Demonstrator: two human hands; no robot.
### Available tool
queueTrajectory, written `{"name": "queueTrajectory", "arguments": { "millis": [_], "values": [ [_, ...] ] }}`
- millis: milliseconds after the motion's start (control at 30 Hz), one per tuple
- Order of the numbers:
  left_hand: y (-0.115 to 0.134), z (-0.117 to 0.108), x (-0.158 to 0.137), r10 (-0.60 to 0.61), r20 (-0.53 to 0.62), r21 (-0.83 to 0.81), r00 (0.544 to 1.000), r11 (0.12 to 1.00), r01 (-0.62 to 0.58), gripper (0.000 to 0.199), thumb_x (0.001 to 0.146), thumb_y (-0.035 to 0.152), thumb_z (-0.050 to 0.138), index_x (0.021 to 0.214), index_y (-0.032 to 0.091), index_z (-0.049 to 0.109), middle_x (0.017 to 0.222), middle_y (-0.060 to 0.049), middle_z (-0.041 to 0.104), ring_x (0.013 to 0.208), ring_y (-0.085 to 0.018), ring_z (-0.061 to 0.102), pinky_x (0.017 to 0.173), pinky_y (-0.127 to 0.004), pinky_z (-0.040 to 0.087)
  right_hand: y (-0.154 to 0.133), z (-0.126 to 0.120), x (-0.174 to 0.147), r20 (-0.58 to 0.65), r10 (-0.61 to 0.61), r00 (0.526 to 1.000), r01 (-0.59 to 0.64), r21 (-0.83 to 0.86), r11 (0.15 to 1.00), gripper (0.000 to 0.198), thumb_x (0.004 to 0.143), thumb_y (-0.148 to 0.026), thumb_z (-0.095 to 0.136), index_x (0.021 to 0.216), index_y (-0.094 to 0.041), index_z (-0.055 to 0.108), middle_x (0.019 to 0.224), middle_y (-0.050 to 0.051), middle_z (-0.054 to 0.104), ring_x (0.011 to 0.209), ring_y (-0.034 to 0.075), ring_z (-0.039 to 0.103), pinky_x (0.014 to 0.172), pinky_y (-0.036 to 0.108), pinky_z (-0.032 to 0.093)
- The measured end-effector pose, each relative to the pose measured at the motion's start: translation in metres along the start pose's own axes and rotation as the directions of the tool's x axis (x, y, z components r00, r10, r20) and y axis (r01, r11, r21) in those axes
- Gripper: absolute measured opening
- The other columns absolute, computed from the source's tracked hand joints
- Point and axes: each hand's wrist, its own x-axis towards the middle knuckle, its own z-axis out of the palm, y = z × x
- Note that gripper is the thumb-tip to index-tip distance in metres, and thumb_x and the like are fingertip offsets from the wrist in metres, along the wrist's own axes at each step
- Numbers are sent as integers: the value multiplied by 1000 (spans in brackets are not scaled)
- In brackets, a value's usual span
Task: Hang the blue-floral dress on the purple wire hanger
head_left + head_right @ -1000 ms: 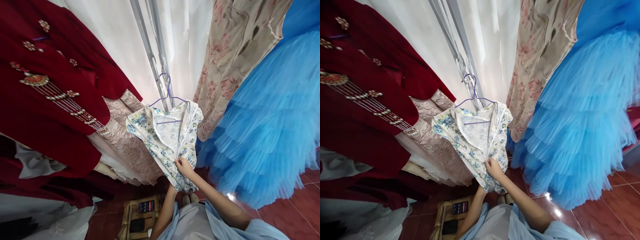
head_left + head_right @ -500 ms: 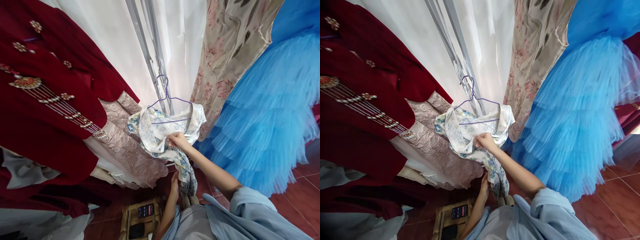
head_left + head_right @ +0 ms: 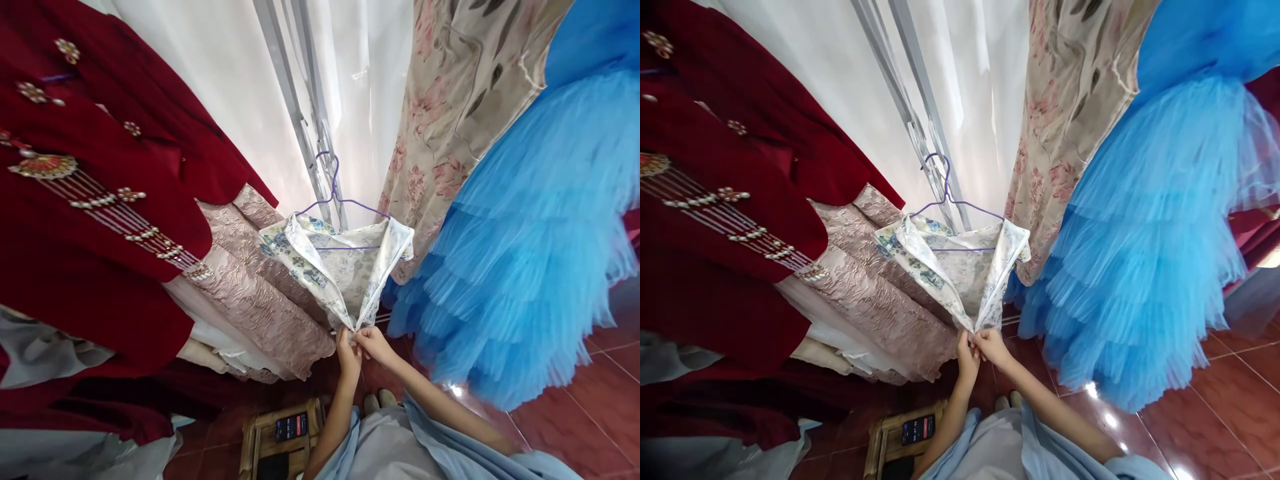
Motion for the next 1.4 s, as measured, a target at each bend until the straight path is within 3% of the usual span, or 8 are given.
{"name": "queueTrajectory", "arguments": {
  "millis": [133, 333, 600, 767, 1000, 1167, 1333, 1400],
  "values": [
    [-10, 13, -4, -22, 37, 32, 999, 999, 21, 3, 77, 21, 58, 77, 21, 61, 79, -8, 64, 81, -25, 64, 80, -37, 52, 5, -7, -1, -71, -19, 997, 21, 23, 1000, 41, 76, -52, 65, 57, -16, 61, 41, 1, 59, 29, 6, 34, 35, 21, 21],
    [-12, 11, -1, 79, 44, 53, 996, 995, -82, 11, 83, 25, 54, 80, 20, 64, 80, -12, 68, 78, -27, 66, 77, -39, 50, -23, -4, 6, -166, -29, 986, 47, 104, 993, 35, 76, -45, 63, 57, -15, 63, 42, 3, 61, 30, 7, 35, 35, 22, 24],
    [14, 10, -6, 243, 52, 223, 969, 942, -249, 37, 95, 39, 52, 64, 19, 53, 64, -4, 59, 67, -19, 58, 68, -30, 44, -181, -6, 38, -318, -325, 891, 395, 186, 900, 27, 75, -38, 65, 58, -17, 63, 47, 2, 62, 34, 8, 37, 36, 23, 26],
    [52, 17, 9, 297, 68, 191, 953, 933, -304, 39, 97, 40, 50, 64, 19, 51, 66, -4, 59, 69, -18, 57, 69, -28, 42, -263, -7, 49, -381, -320, 867, 445, 305, 842, 21, 77, -27, 60, 59, -17, 60, 49, 1, 62, 35, 7, 38, 36, 21, 25],
    [44, 11, 2, 205, 152, 147, 967, 963, -227, 38, 96, 42, 51, 66, 19, 51, 64, -2, 56, 64, -17, 53, 64, -27, 38, -236, -46, 39, -419, -311, 853, 441, 260, 859, 29, 80, -39, 66, 63, -17, 61, 47, 1, 59, 35, 9, 43, 36, 21, 28],
    [22, 4, -18, 143, 182, 144, 973, 975, -170, 37, 96, 40, 49, 66, 19, 47, 64, -1, 53, 63, -15, 49, 63, -26, 38, -218, -93, 31, -642, -467, 608, 556, -76, 827, 41, 76, -54, 72, 62, -18, 59, 52, 1, 62, 42, 12, 52, 43, 24, 40],
    [39, 4, -13, 203, 292, 161, 935, 953, -257, 36, 95, 36, 49, 64, 19, 45, 66, -2, 55, 68, -16, 52, 66, -26, 37, -258, -123, 46, -733, -464, 497, 640, -51, 766, 22, 72, -33, 74, 67, -18, 58, 53, -3, 57, 49, 14, 54, 51, 26, 47],
    [46, 8, -12, 219, 317, 158, 923, 947, -279, 35, 95, 35, 50, 65, 18, 47, 69, -3, 58, 70, -17, 55, 67, -26, 38, -281, -123, 54, -770, -502, 394, 688, -116, 717, 13, 71, -25, 70, 74, -18, 60, 62, -1, 62, 57, 14, 57, 58, 27, 50]
  ]
}}
